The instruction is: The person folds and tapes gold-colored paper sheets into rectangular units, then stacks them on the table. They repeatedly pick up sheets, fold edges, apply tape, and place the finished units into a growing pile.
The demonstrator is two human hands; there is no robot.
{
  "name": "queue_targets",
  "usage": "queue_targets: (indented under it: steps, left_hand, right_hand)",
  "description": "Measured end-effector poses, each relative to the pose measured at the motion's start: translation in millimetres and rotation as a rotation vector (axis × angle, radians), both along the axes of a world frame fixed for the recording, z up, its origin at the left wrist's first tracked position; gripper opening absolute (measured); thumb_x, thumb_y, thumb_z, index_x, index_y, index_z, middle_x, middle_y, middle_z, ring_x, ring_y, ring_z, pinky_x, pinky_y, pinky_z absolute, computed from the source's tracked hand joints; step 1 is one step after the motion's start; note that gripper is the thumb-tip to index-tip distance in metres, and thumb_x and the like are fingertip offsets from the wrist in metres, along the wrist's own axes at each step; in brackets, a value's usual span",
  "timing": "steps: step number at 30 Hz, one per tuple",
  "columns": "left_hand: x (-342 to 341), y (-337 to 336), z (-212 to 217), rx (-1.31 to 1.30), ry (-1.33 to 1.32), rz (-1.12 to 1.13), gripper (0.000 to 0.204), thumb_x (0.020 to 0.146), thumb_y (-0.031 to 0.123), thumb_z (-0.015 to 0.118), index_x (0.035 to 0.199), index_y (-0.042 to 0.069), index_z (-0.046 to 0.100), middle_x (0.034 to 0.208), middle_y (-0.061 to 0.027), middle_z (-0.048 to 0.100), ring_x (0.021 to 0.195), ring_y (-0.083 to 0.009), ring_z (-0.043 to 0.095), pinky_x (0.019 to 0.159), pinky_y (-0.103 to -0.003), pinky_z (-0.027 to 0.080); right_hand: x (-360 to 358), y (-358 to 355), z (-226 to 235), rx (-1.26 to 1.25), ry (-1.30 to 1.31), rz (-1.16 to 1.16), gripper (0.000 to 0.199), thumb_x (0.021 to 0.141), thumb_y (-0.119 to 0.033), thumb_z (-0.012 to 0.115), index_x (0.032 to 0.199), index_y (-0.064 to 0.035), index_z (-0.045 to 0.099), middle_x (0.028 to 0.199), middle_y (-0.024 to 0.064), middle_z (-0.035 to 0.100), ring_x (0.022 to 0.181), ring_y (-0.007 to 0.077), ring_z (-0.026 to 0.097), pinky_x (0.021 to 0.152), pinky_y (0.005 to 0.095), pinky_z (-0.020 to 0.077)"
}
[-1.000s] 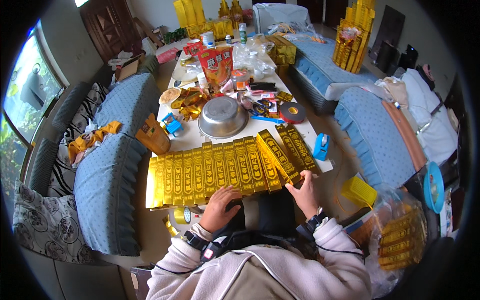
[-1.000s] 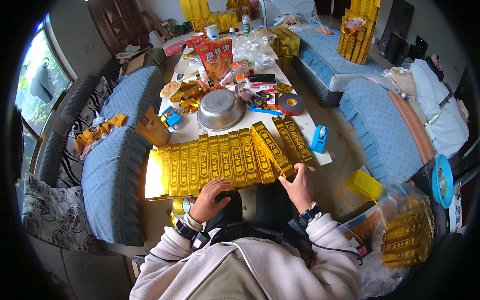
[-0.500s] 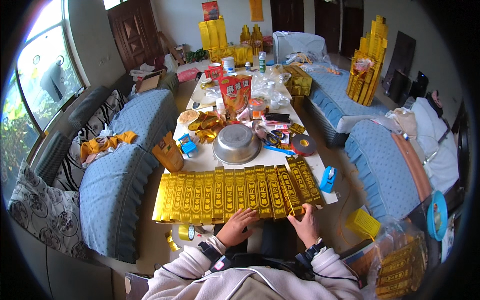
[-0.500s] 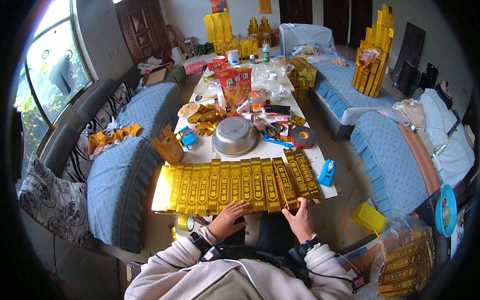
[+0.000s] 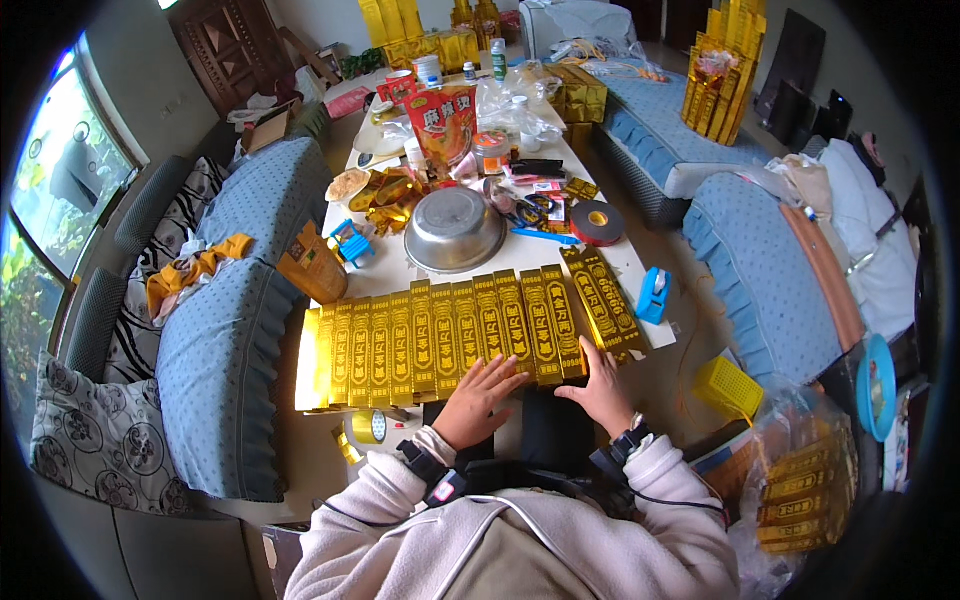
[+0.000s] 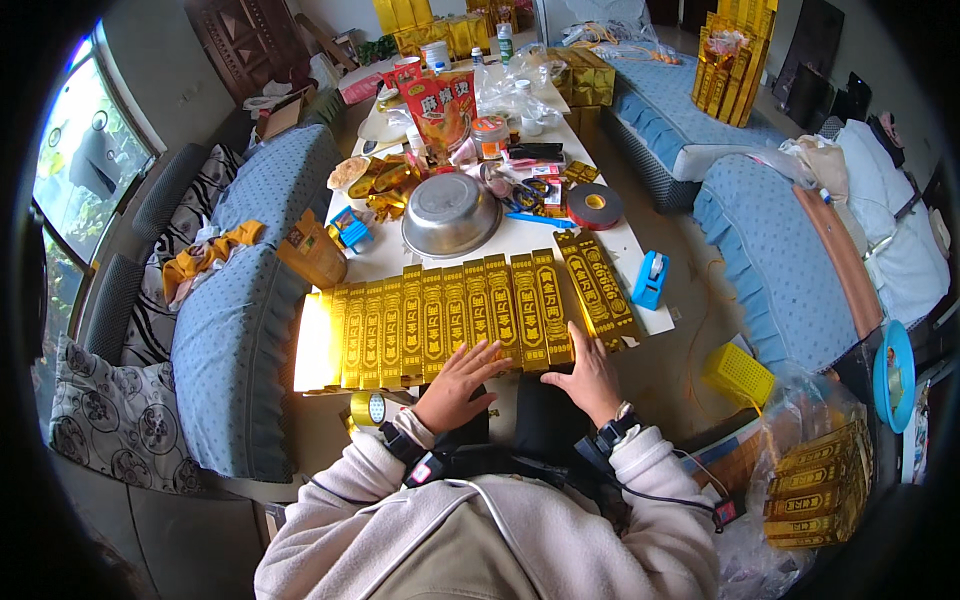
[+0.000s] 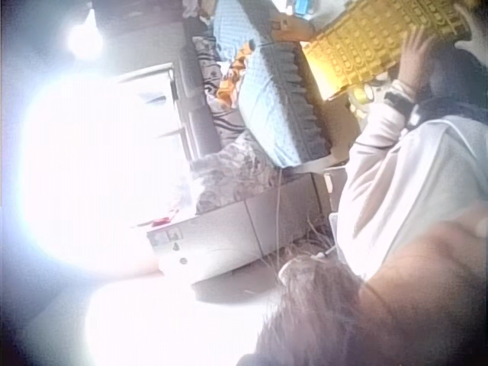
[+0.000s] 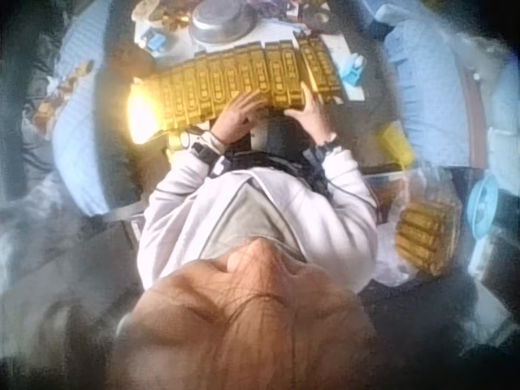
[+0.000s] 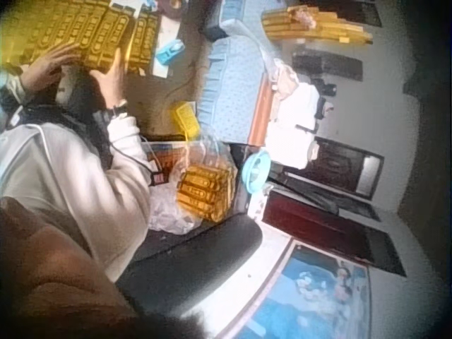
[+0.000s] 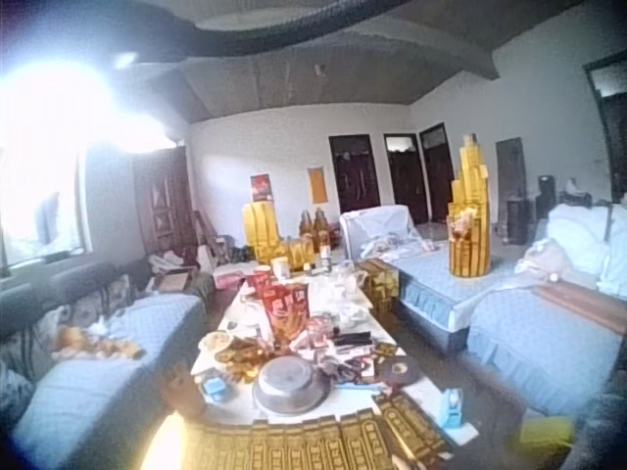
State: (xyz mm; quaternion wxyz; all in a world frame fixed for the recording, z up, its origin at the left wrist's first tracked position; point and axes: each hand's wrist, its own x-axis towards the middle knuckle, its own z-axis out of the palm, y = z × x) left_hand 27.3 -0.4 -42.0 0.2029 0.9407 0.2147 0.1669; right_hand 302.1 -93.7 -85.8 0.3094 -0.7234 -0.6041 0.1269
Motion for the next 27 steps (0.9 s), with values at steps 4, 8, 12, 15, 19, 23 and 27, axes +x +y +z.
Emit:
queue_targets:
  steps: [4,8,12,15,19,23,27]
  left_hand:
    - [10.1,1.9,-4.8,0.051,0.078,0.008,0.082,0.089,0.019,0.074,0.163,0.021,0.04,0.171,-0.0136,0.033,0.158,-0.037,0.031,0.128,-0.059,0.021]
    - [12.6,3.9,-12.7,0.037,0.127,-0.019,0.082,0.089,0.021,0.076,0.163,0.02,0.041,0.171,-0.0146,0.034,0.158,-0.0368,0.031,0.129,-0.057,0.022]
    - [12.5,5.5,-17.2,0.022,0.124,-0.035,0.083,0.089,0.021,0.077,0.163,0.02,0.041,0.172,-0.0153,0.03,0.16,-0.036,0.026,0.13,-0.054,0.019]
    - [13.3,5.4,-18.2,0.032,0.098,-0.047,0.078,0.091,0.021,0.076,0.161,0.017,0.044,0.172,-0.0174,0.03,0.16,-0.0363,0.027,0.131,-0.051,0.02]
    - [16.6,6.2,-18.8,0.024,0.095,-0.046,0.071,0.092,0.022,0.075,0.157,0.014,0.048,0.171,-0.0176,0.032,0.159,-0.0359,0.028,0.13,-0.052,0.021]
    - [22.3,7.9,-20.2,0.051,0.083,-0.059,0.073,0.089,0.023,0.077,0.156,0.014,0.049,0.17,-0.0149,0.036,0.158,-0.034,0.033,0.129,-0.053,0.024]
    - [25.7,7.2,-22.1,0.083,0.036,-0.086,0.08,0.089,0.024,0.078,0.161,0.016,0.043,0.169,-0.0111,0.038,0.157,-0.0328,0.034,0.128,-0.054,0.024]
  right_hand:
    - [-0.9,5.7,14.5,-0.009,0.02,0.021,0.108,0.074,-0.038,0.094,0.159,-0.0049,0.037,0.15,0.0204,0.055,0.135,0.0421,0.051,0.113,0.0479,0.0445]
    - [1.0,11.5,21.7,0.003,0.028,0.049,0.105,0.074,-0.034,0.095,0.158,-0.005,0.039,0.146,0.0199,0.057,0.135,0.0415,0.051,0.112,0.0475,0.0459]
    - [3.9,15.3,21.0,-0.04,0.053,0.027,0.104,0.074,-0.034,0.095,0.158,-0.0061,0.04,0.144,0.0221,0.056,0.134,0.0421,0.052,0.112,0.0476,0.0458]
    - [5.6,17.7,20.2,-0.03,0.072,0.049,0.104,0.074,-0.031,0.095,0.158,-0.0068,0.039,0.146,0.0221,0.055,0.136,0.0418,0.05,0.114,0.0482,0.0447]
    - [9.1,21.9,21.5,-0.01,0.098,0.144,0.107,0.074,-0.031,0.095,0.161,-0.0087,0.037,0.158,0.0178,0.048,0.145,0.0403,0.043,0.12,0.0485,0.0388]
    - [11.1,24.2,21.5,0.001,0.034,0.178,0.103,0.075,-0.028,0.095,0.161,-0.0138,0.041,0.16,0.0156,0.046,0.147,0.0381,0.042,0.123,0.0467,0.0367]
    - [13.0,25.6,20.0,-0.016,0.037,0.172,0.099,0.076,-0.03,0.094,0.159,-0.0123,0.044,0.159,0.0159,0.047,0.147,0.0376,0.042,0.122,0.0467,0.0371]
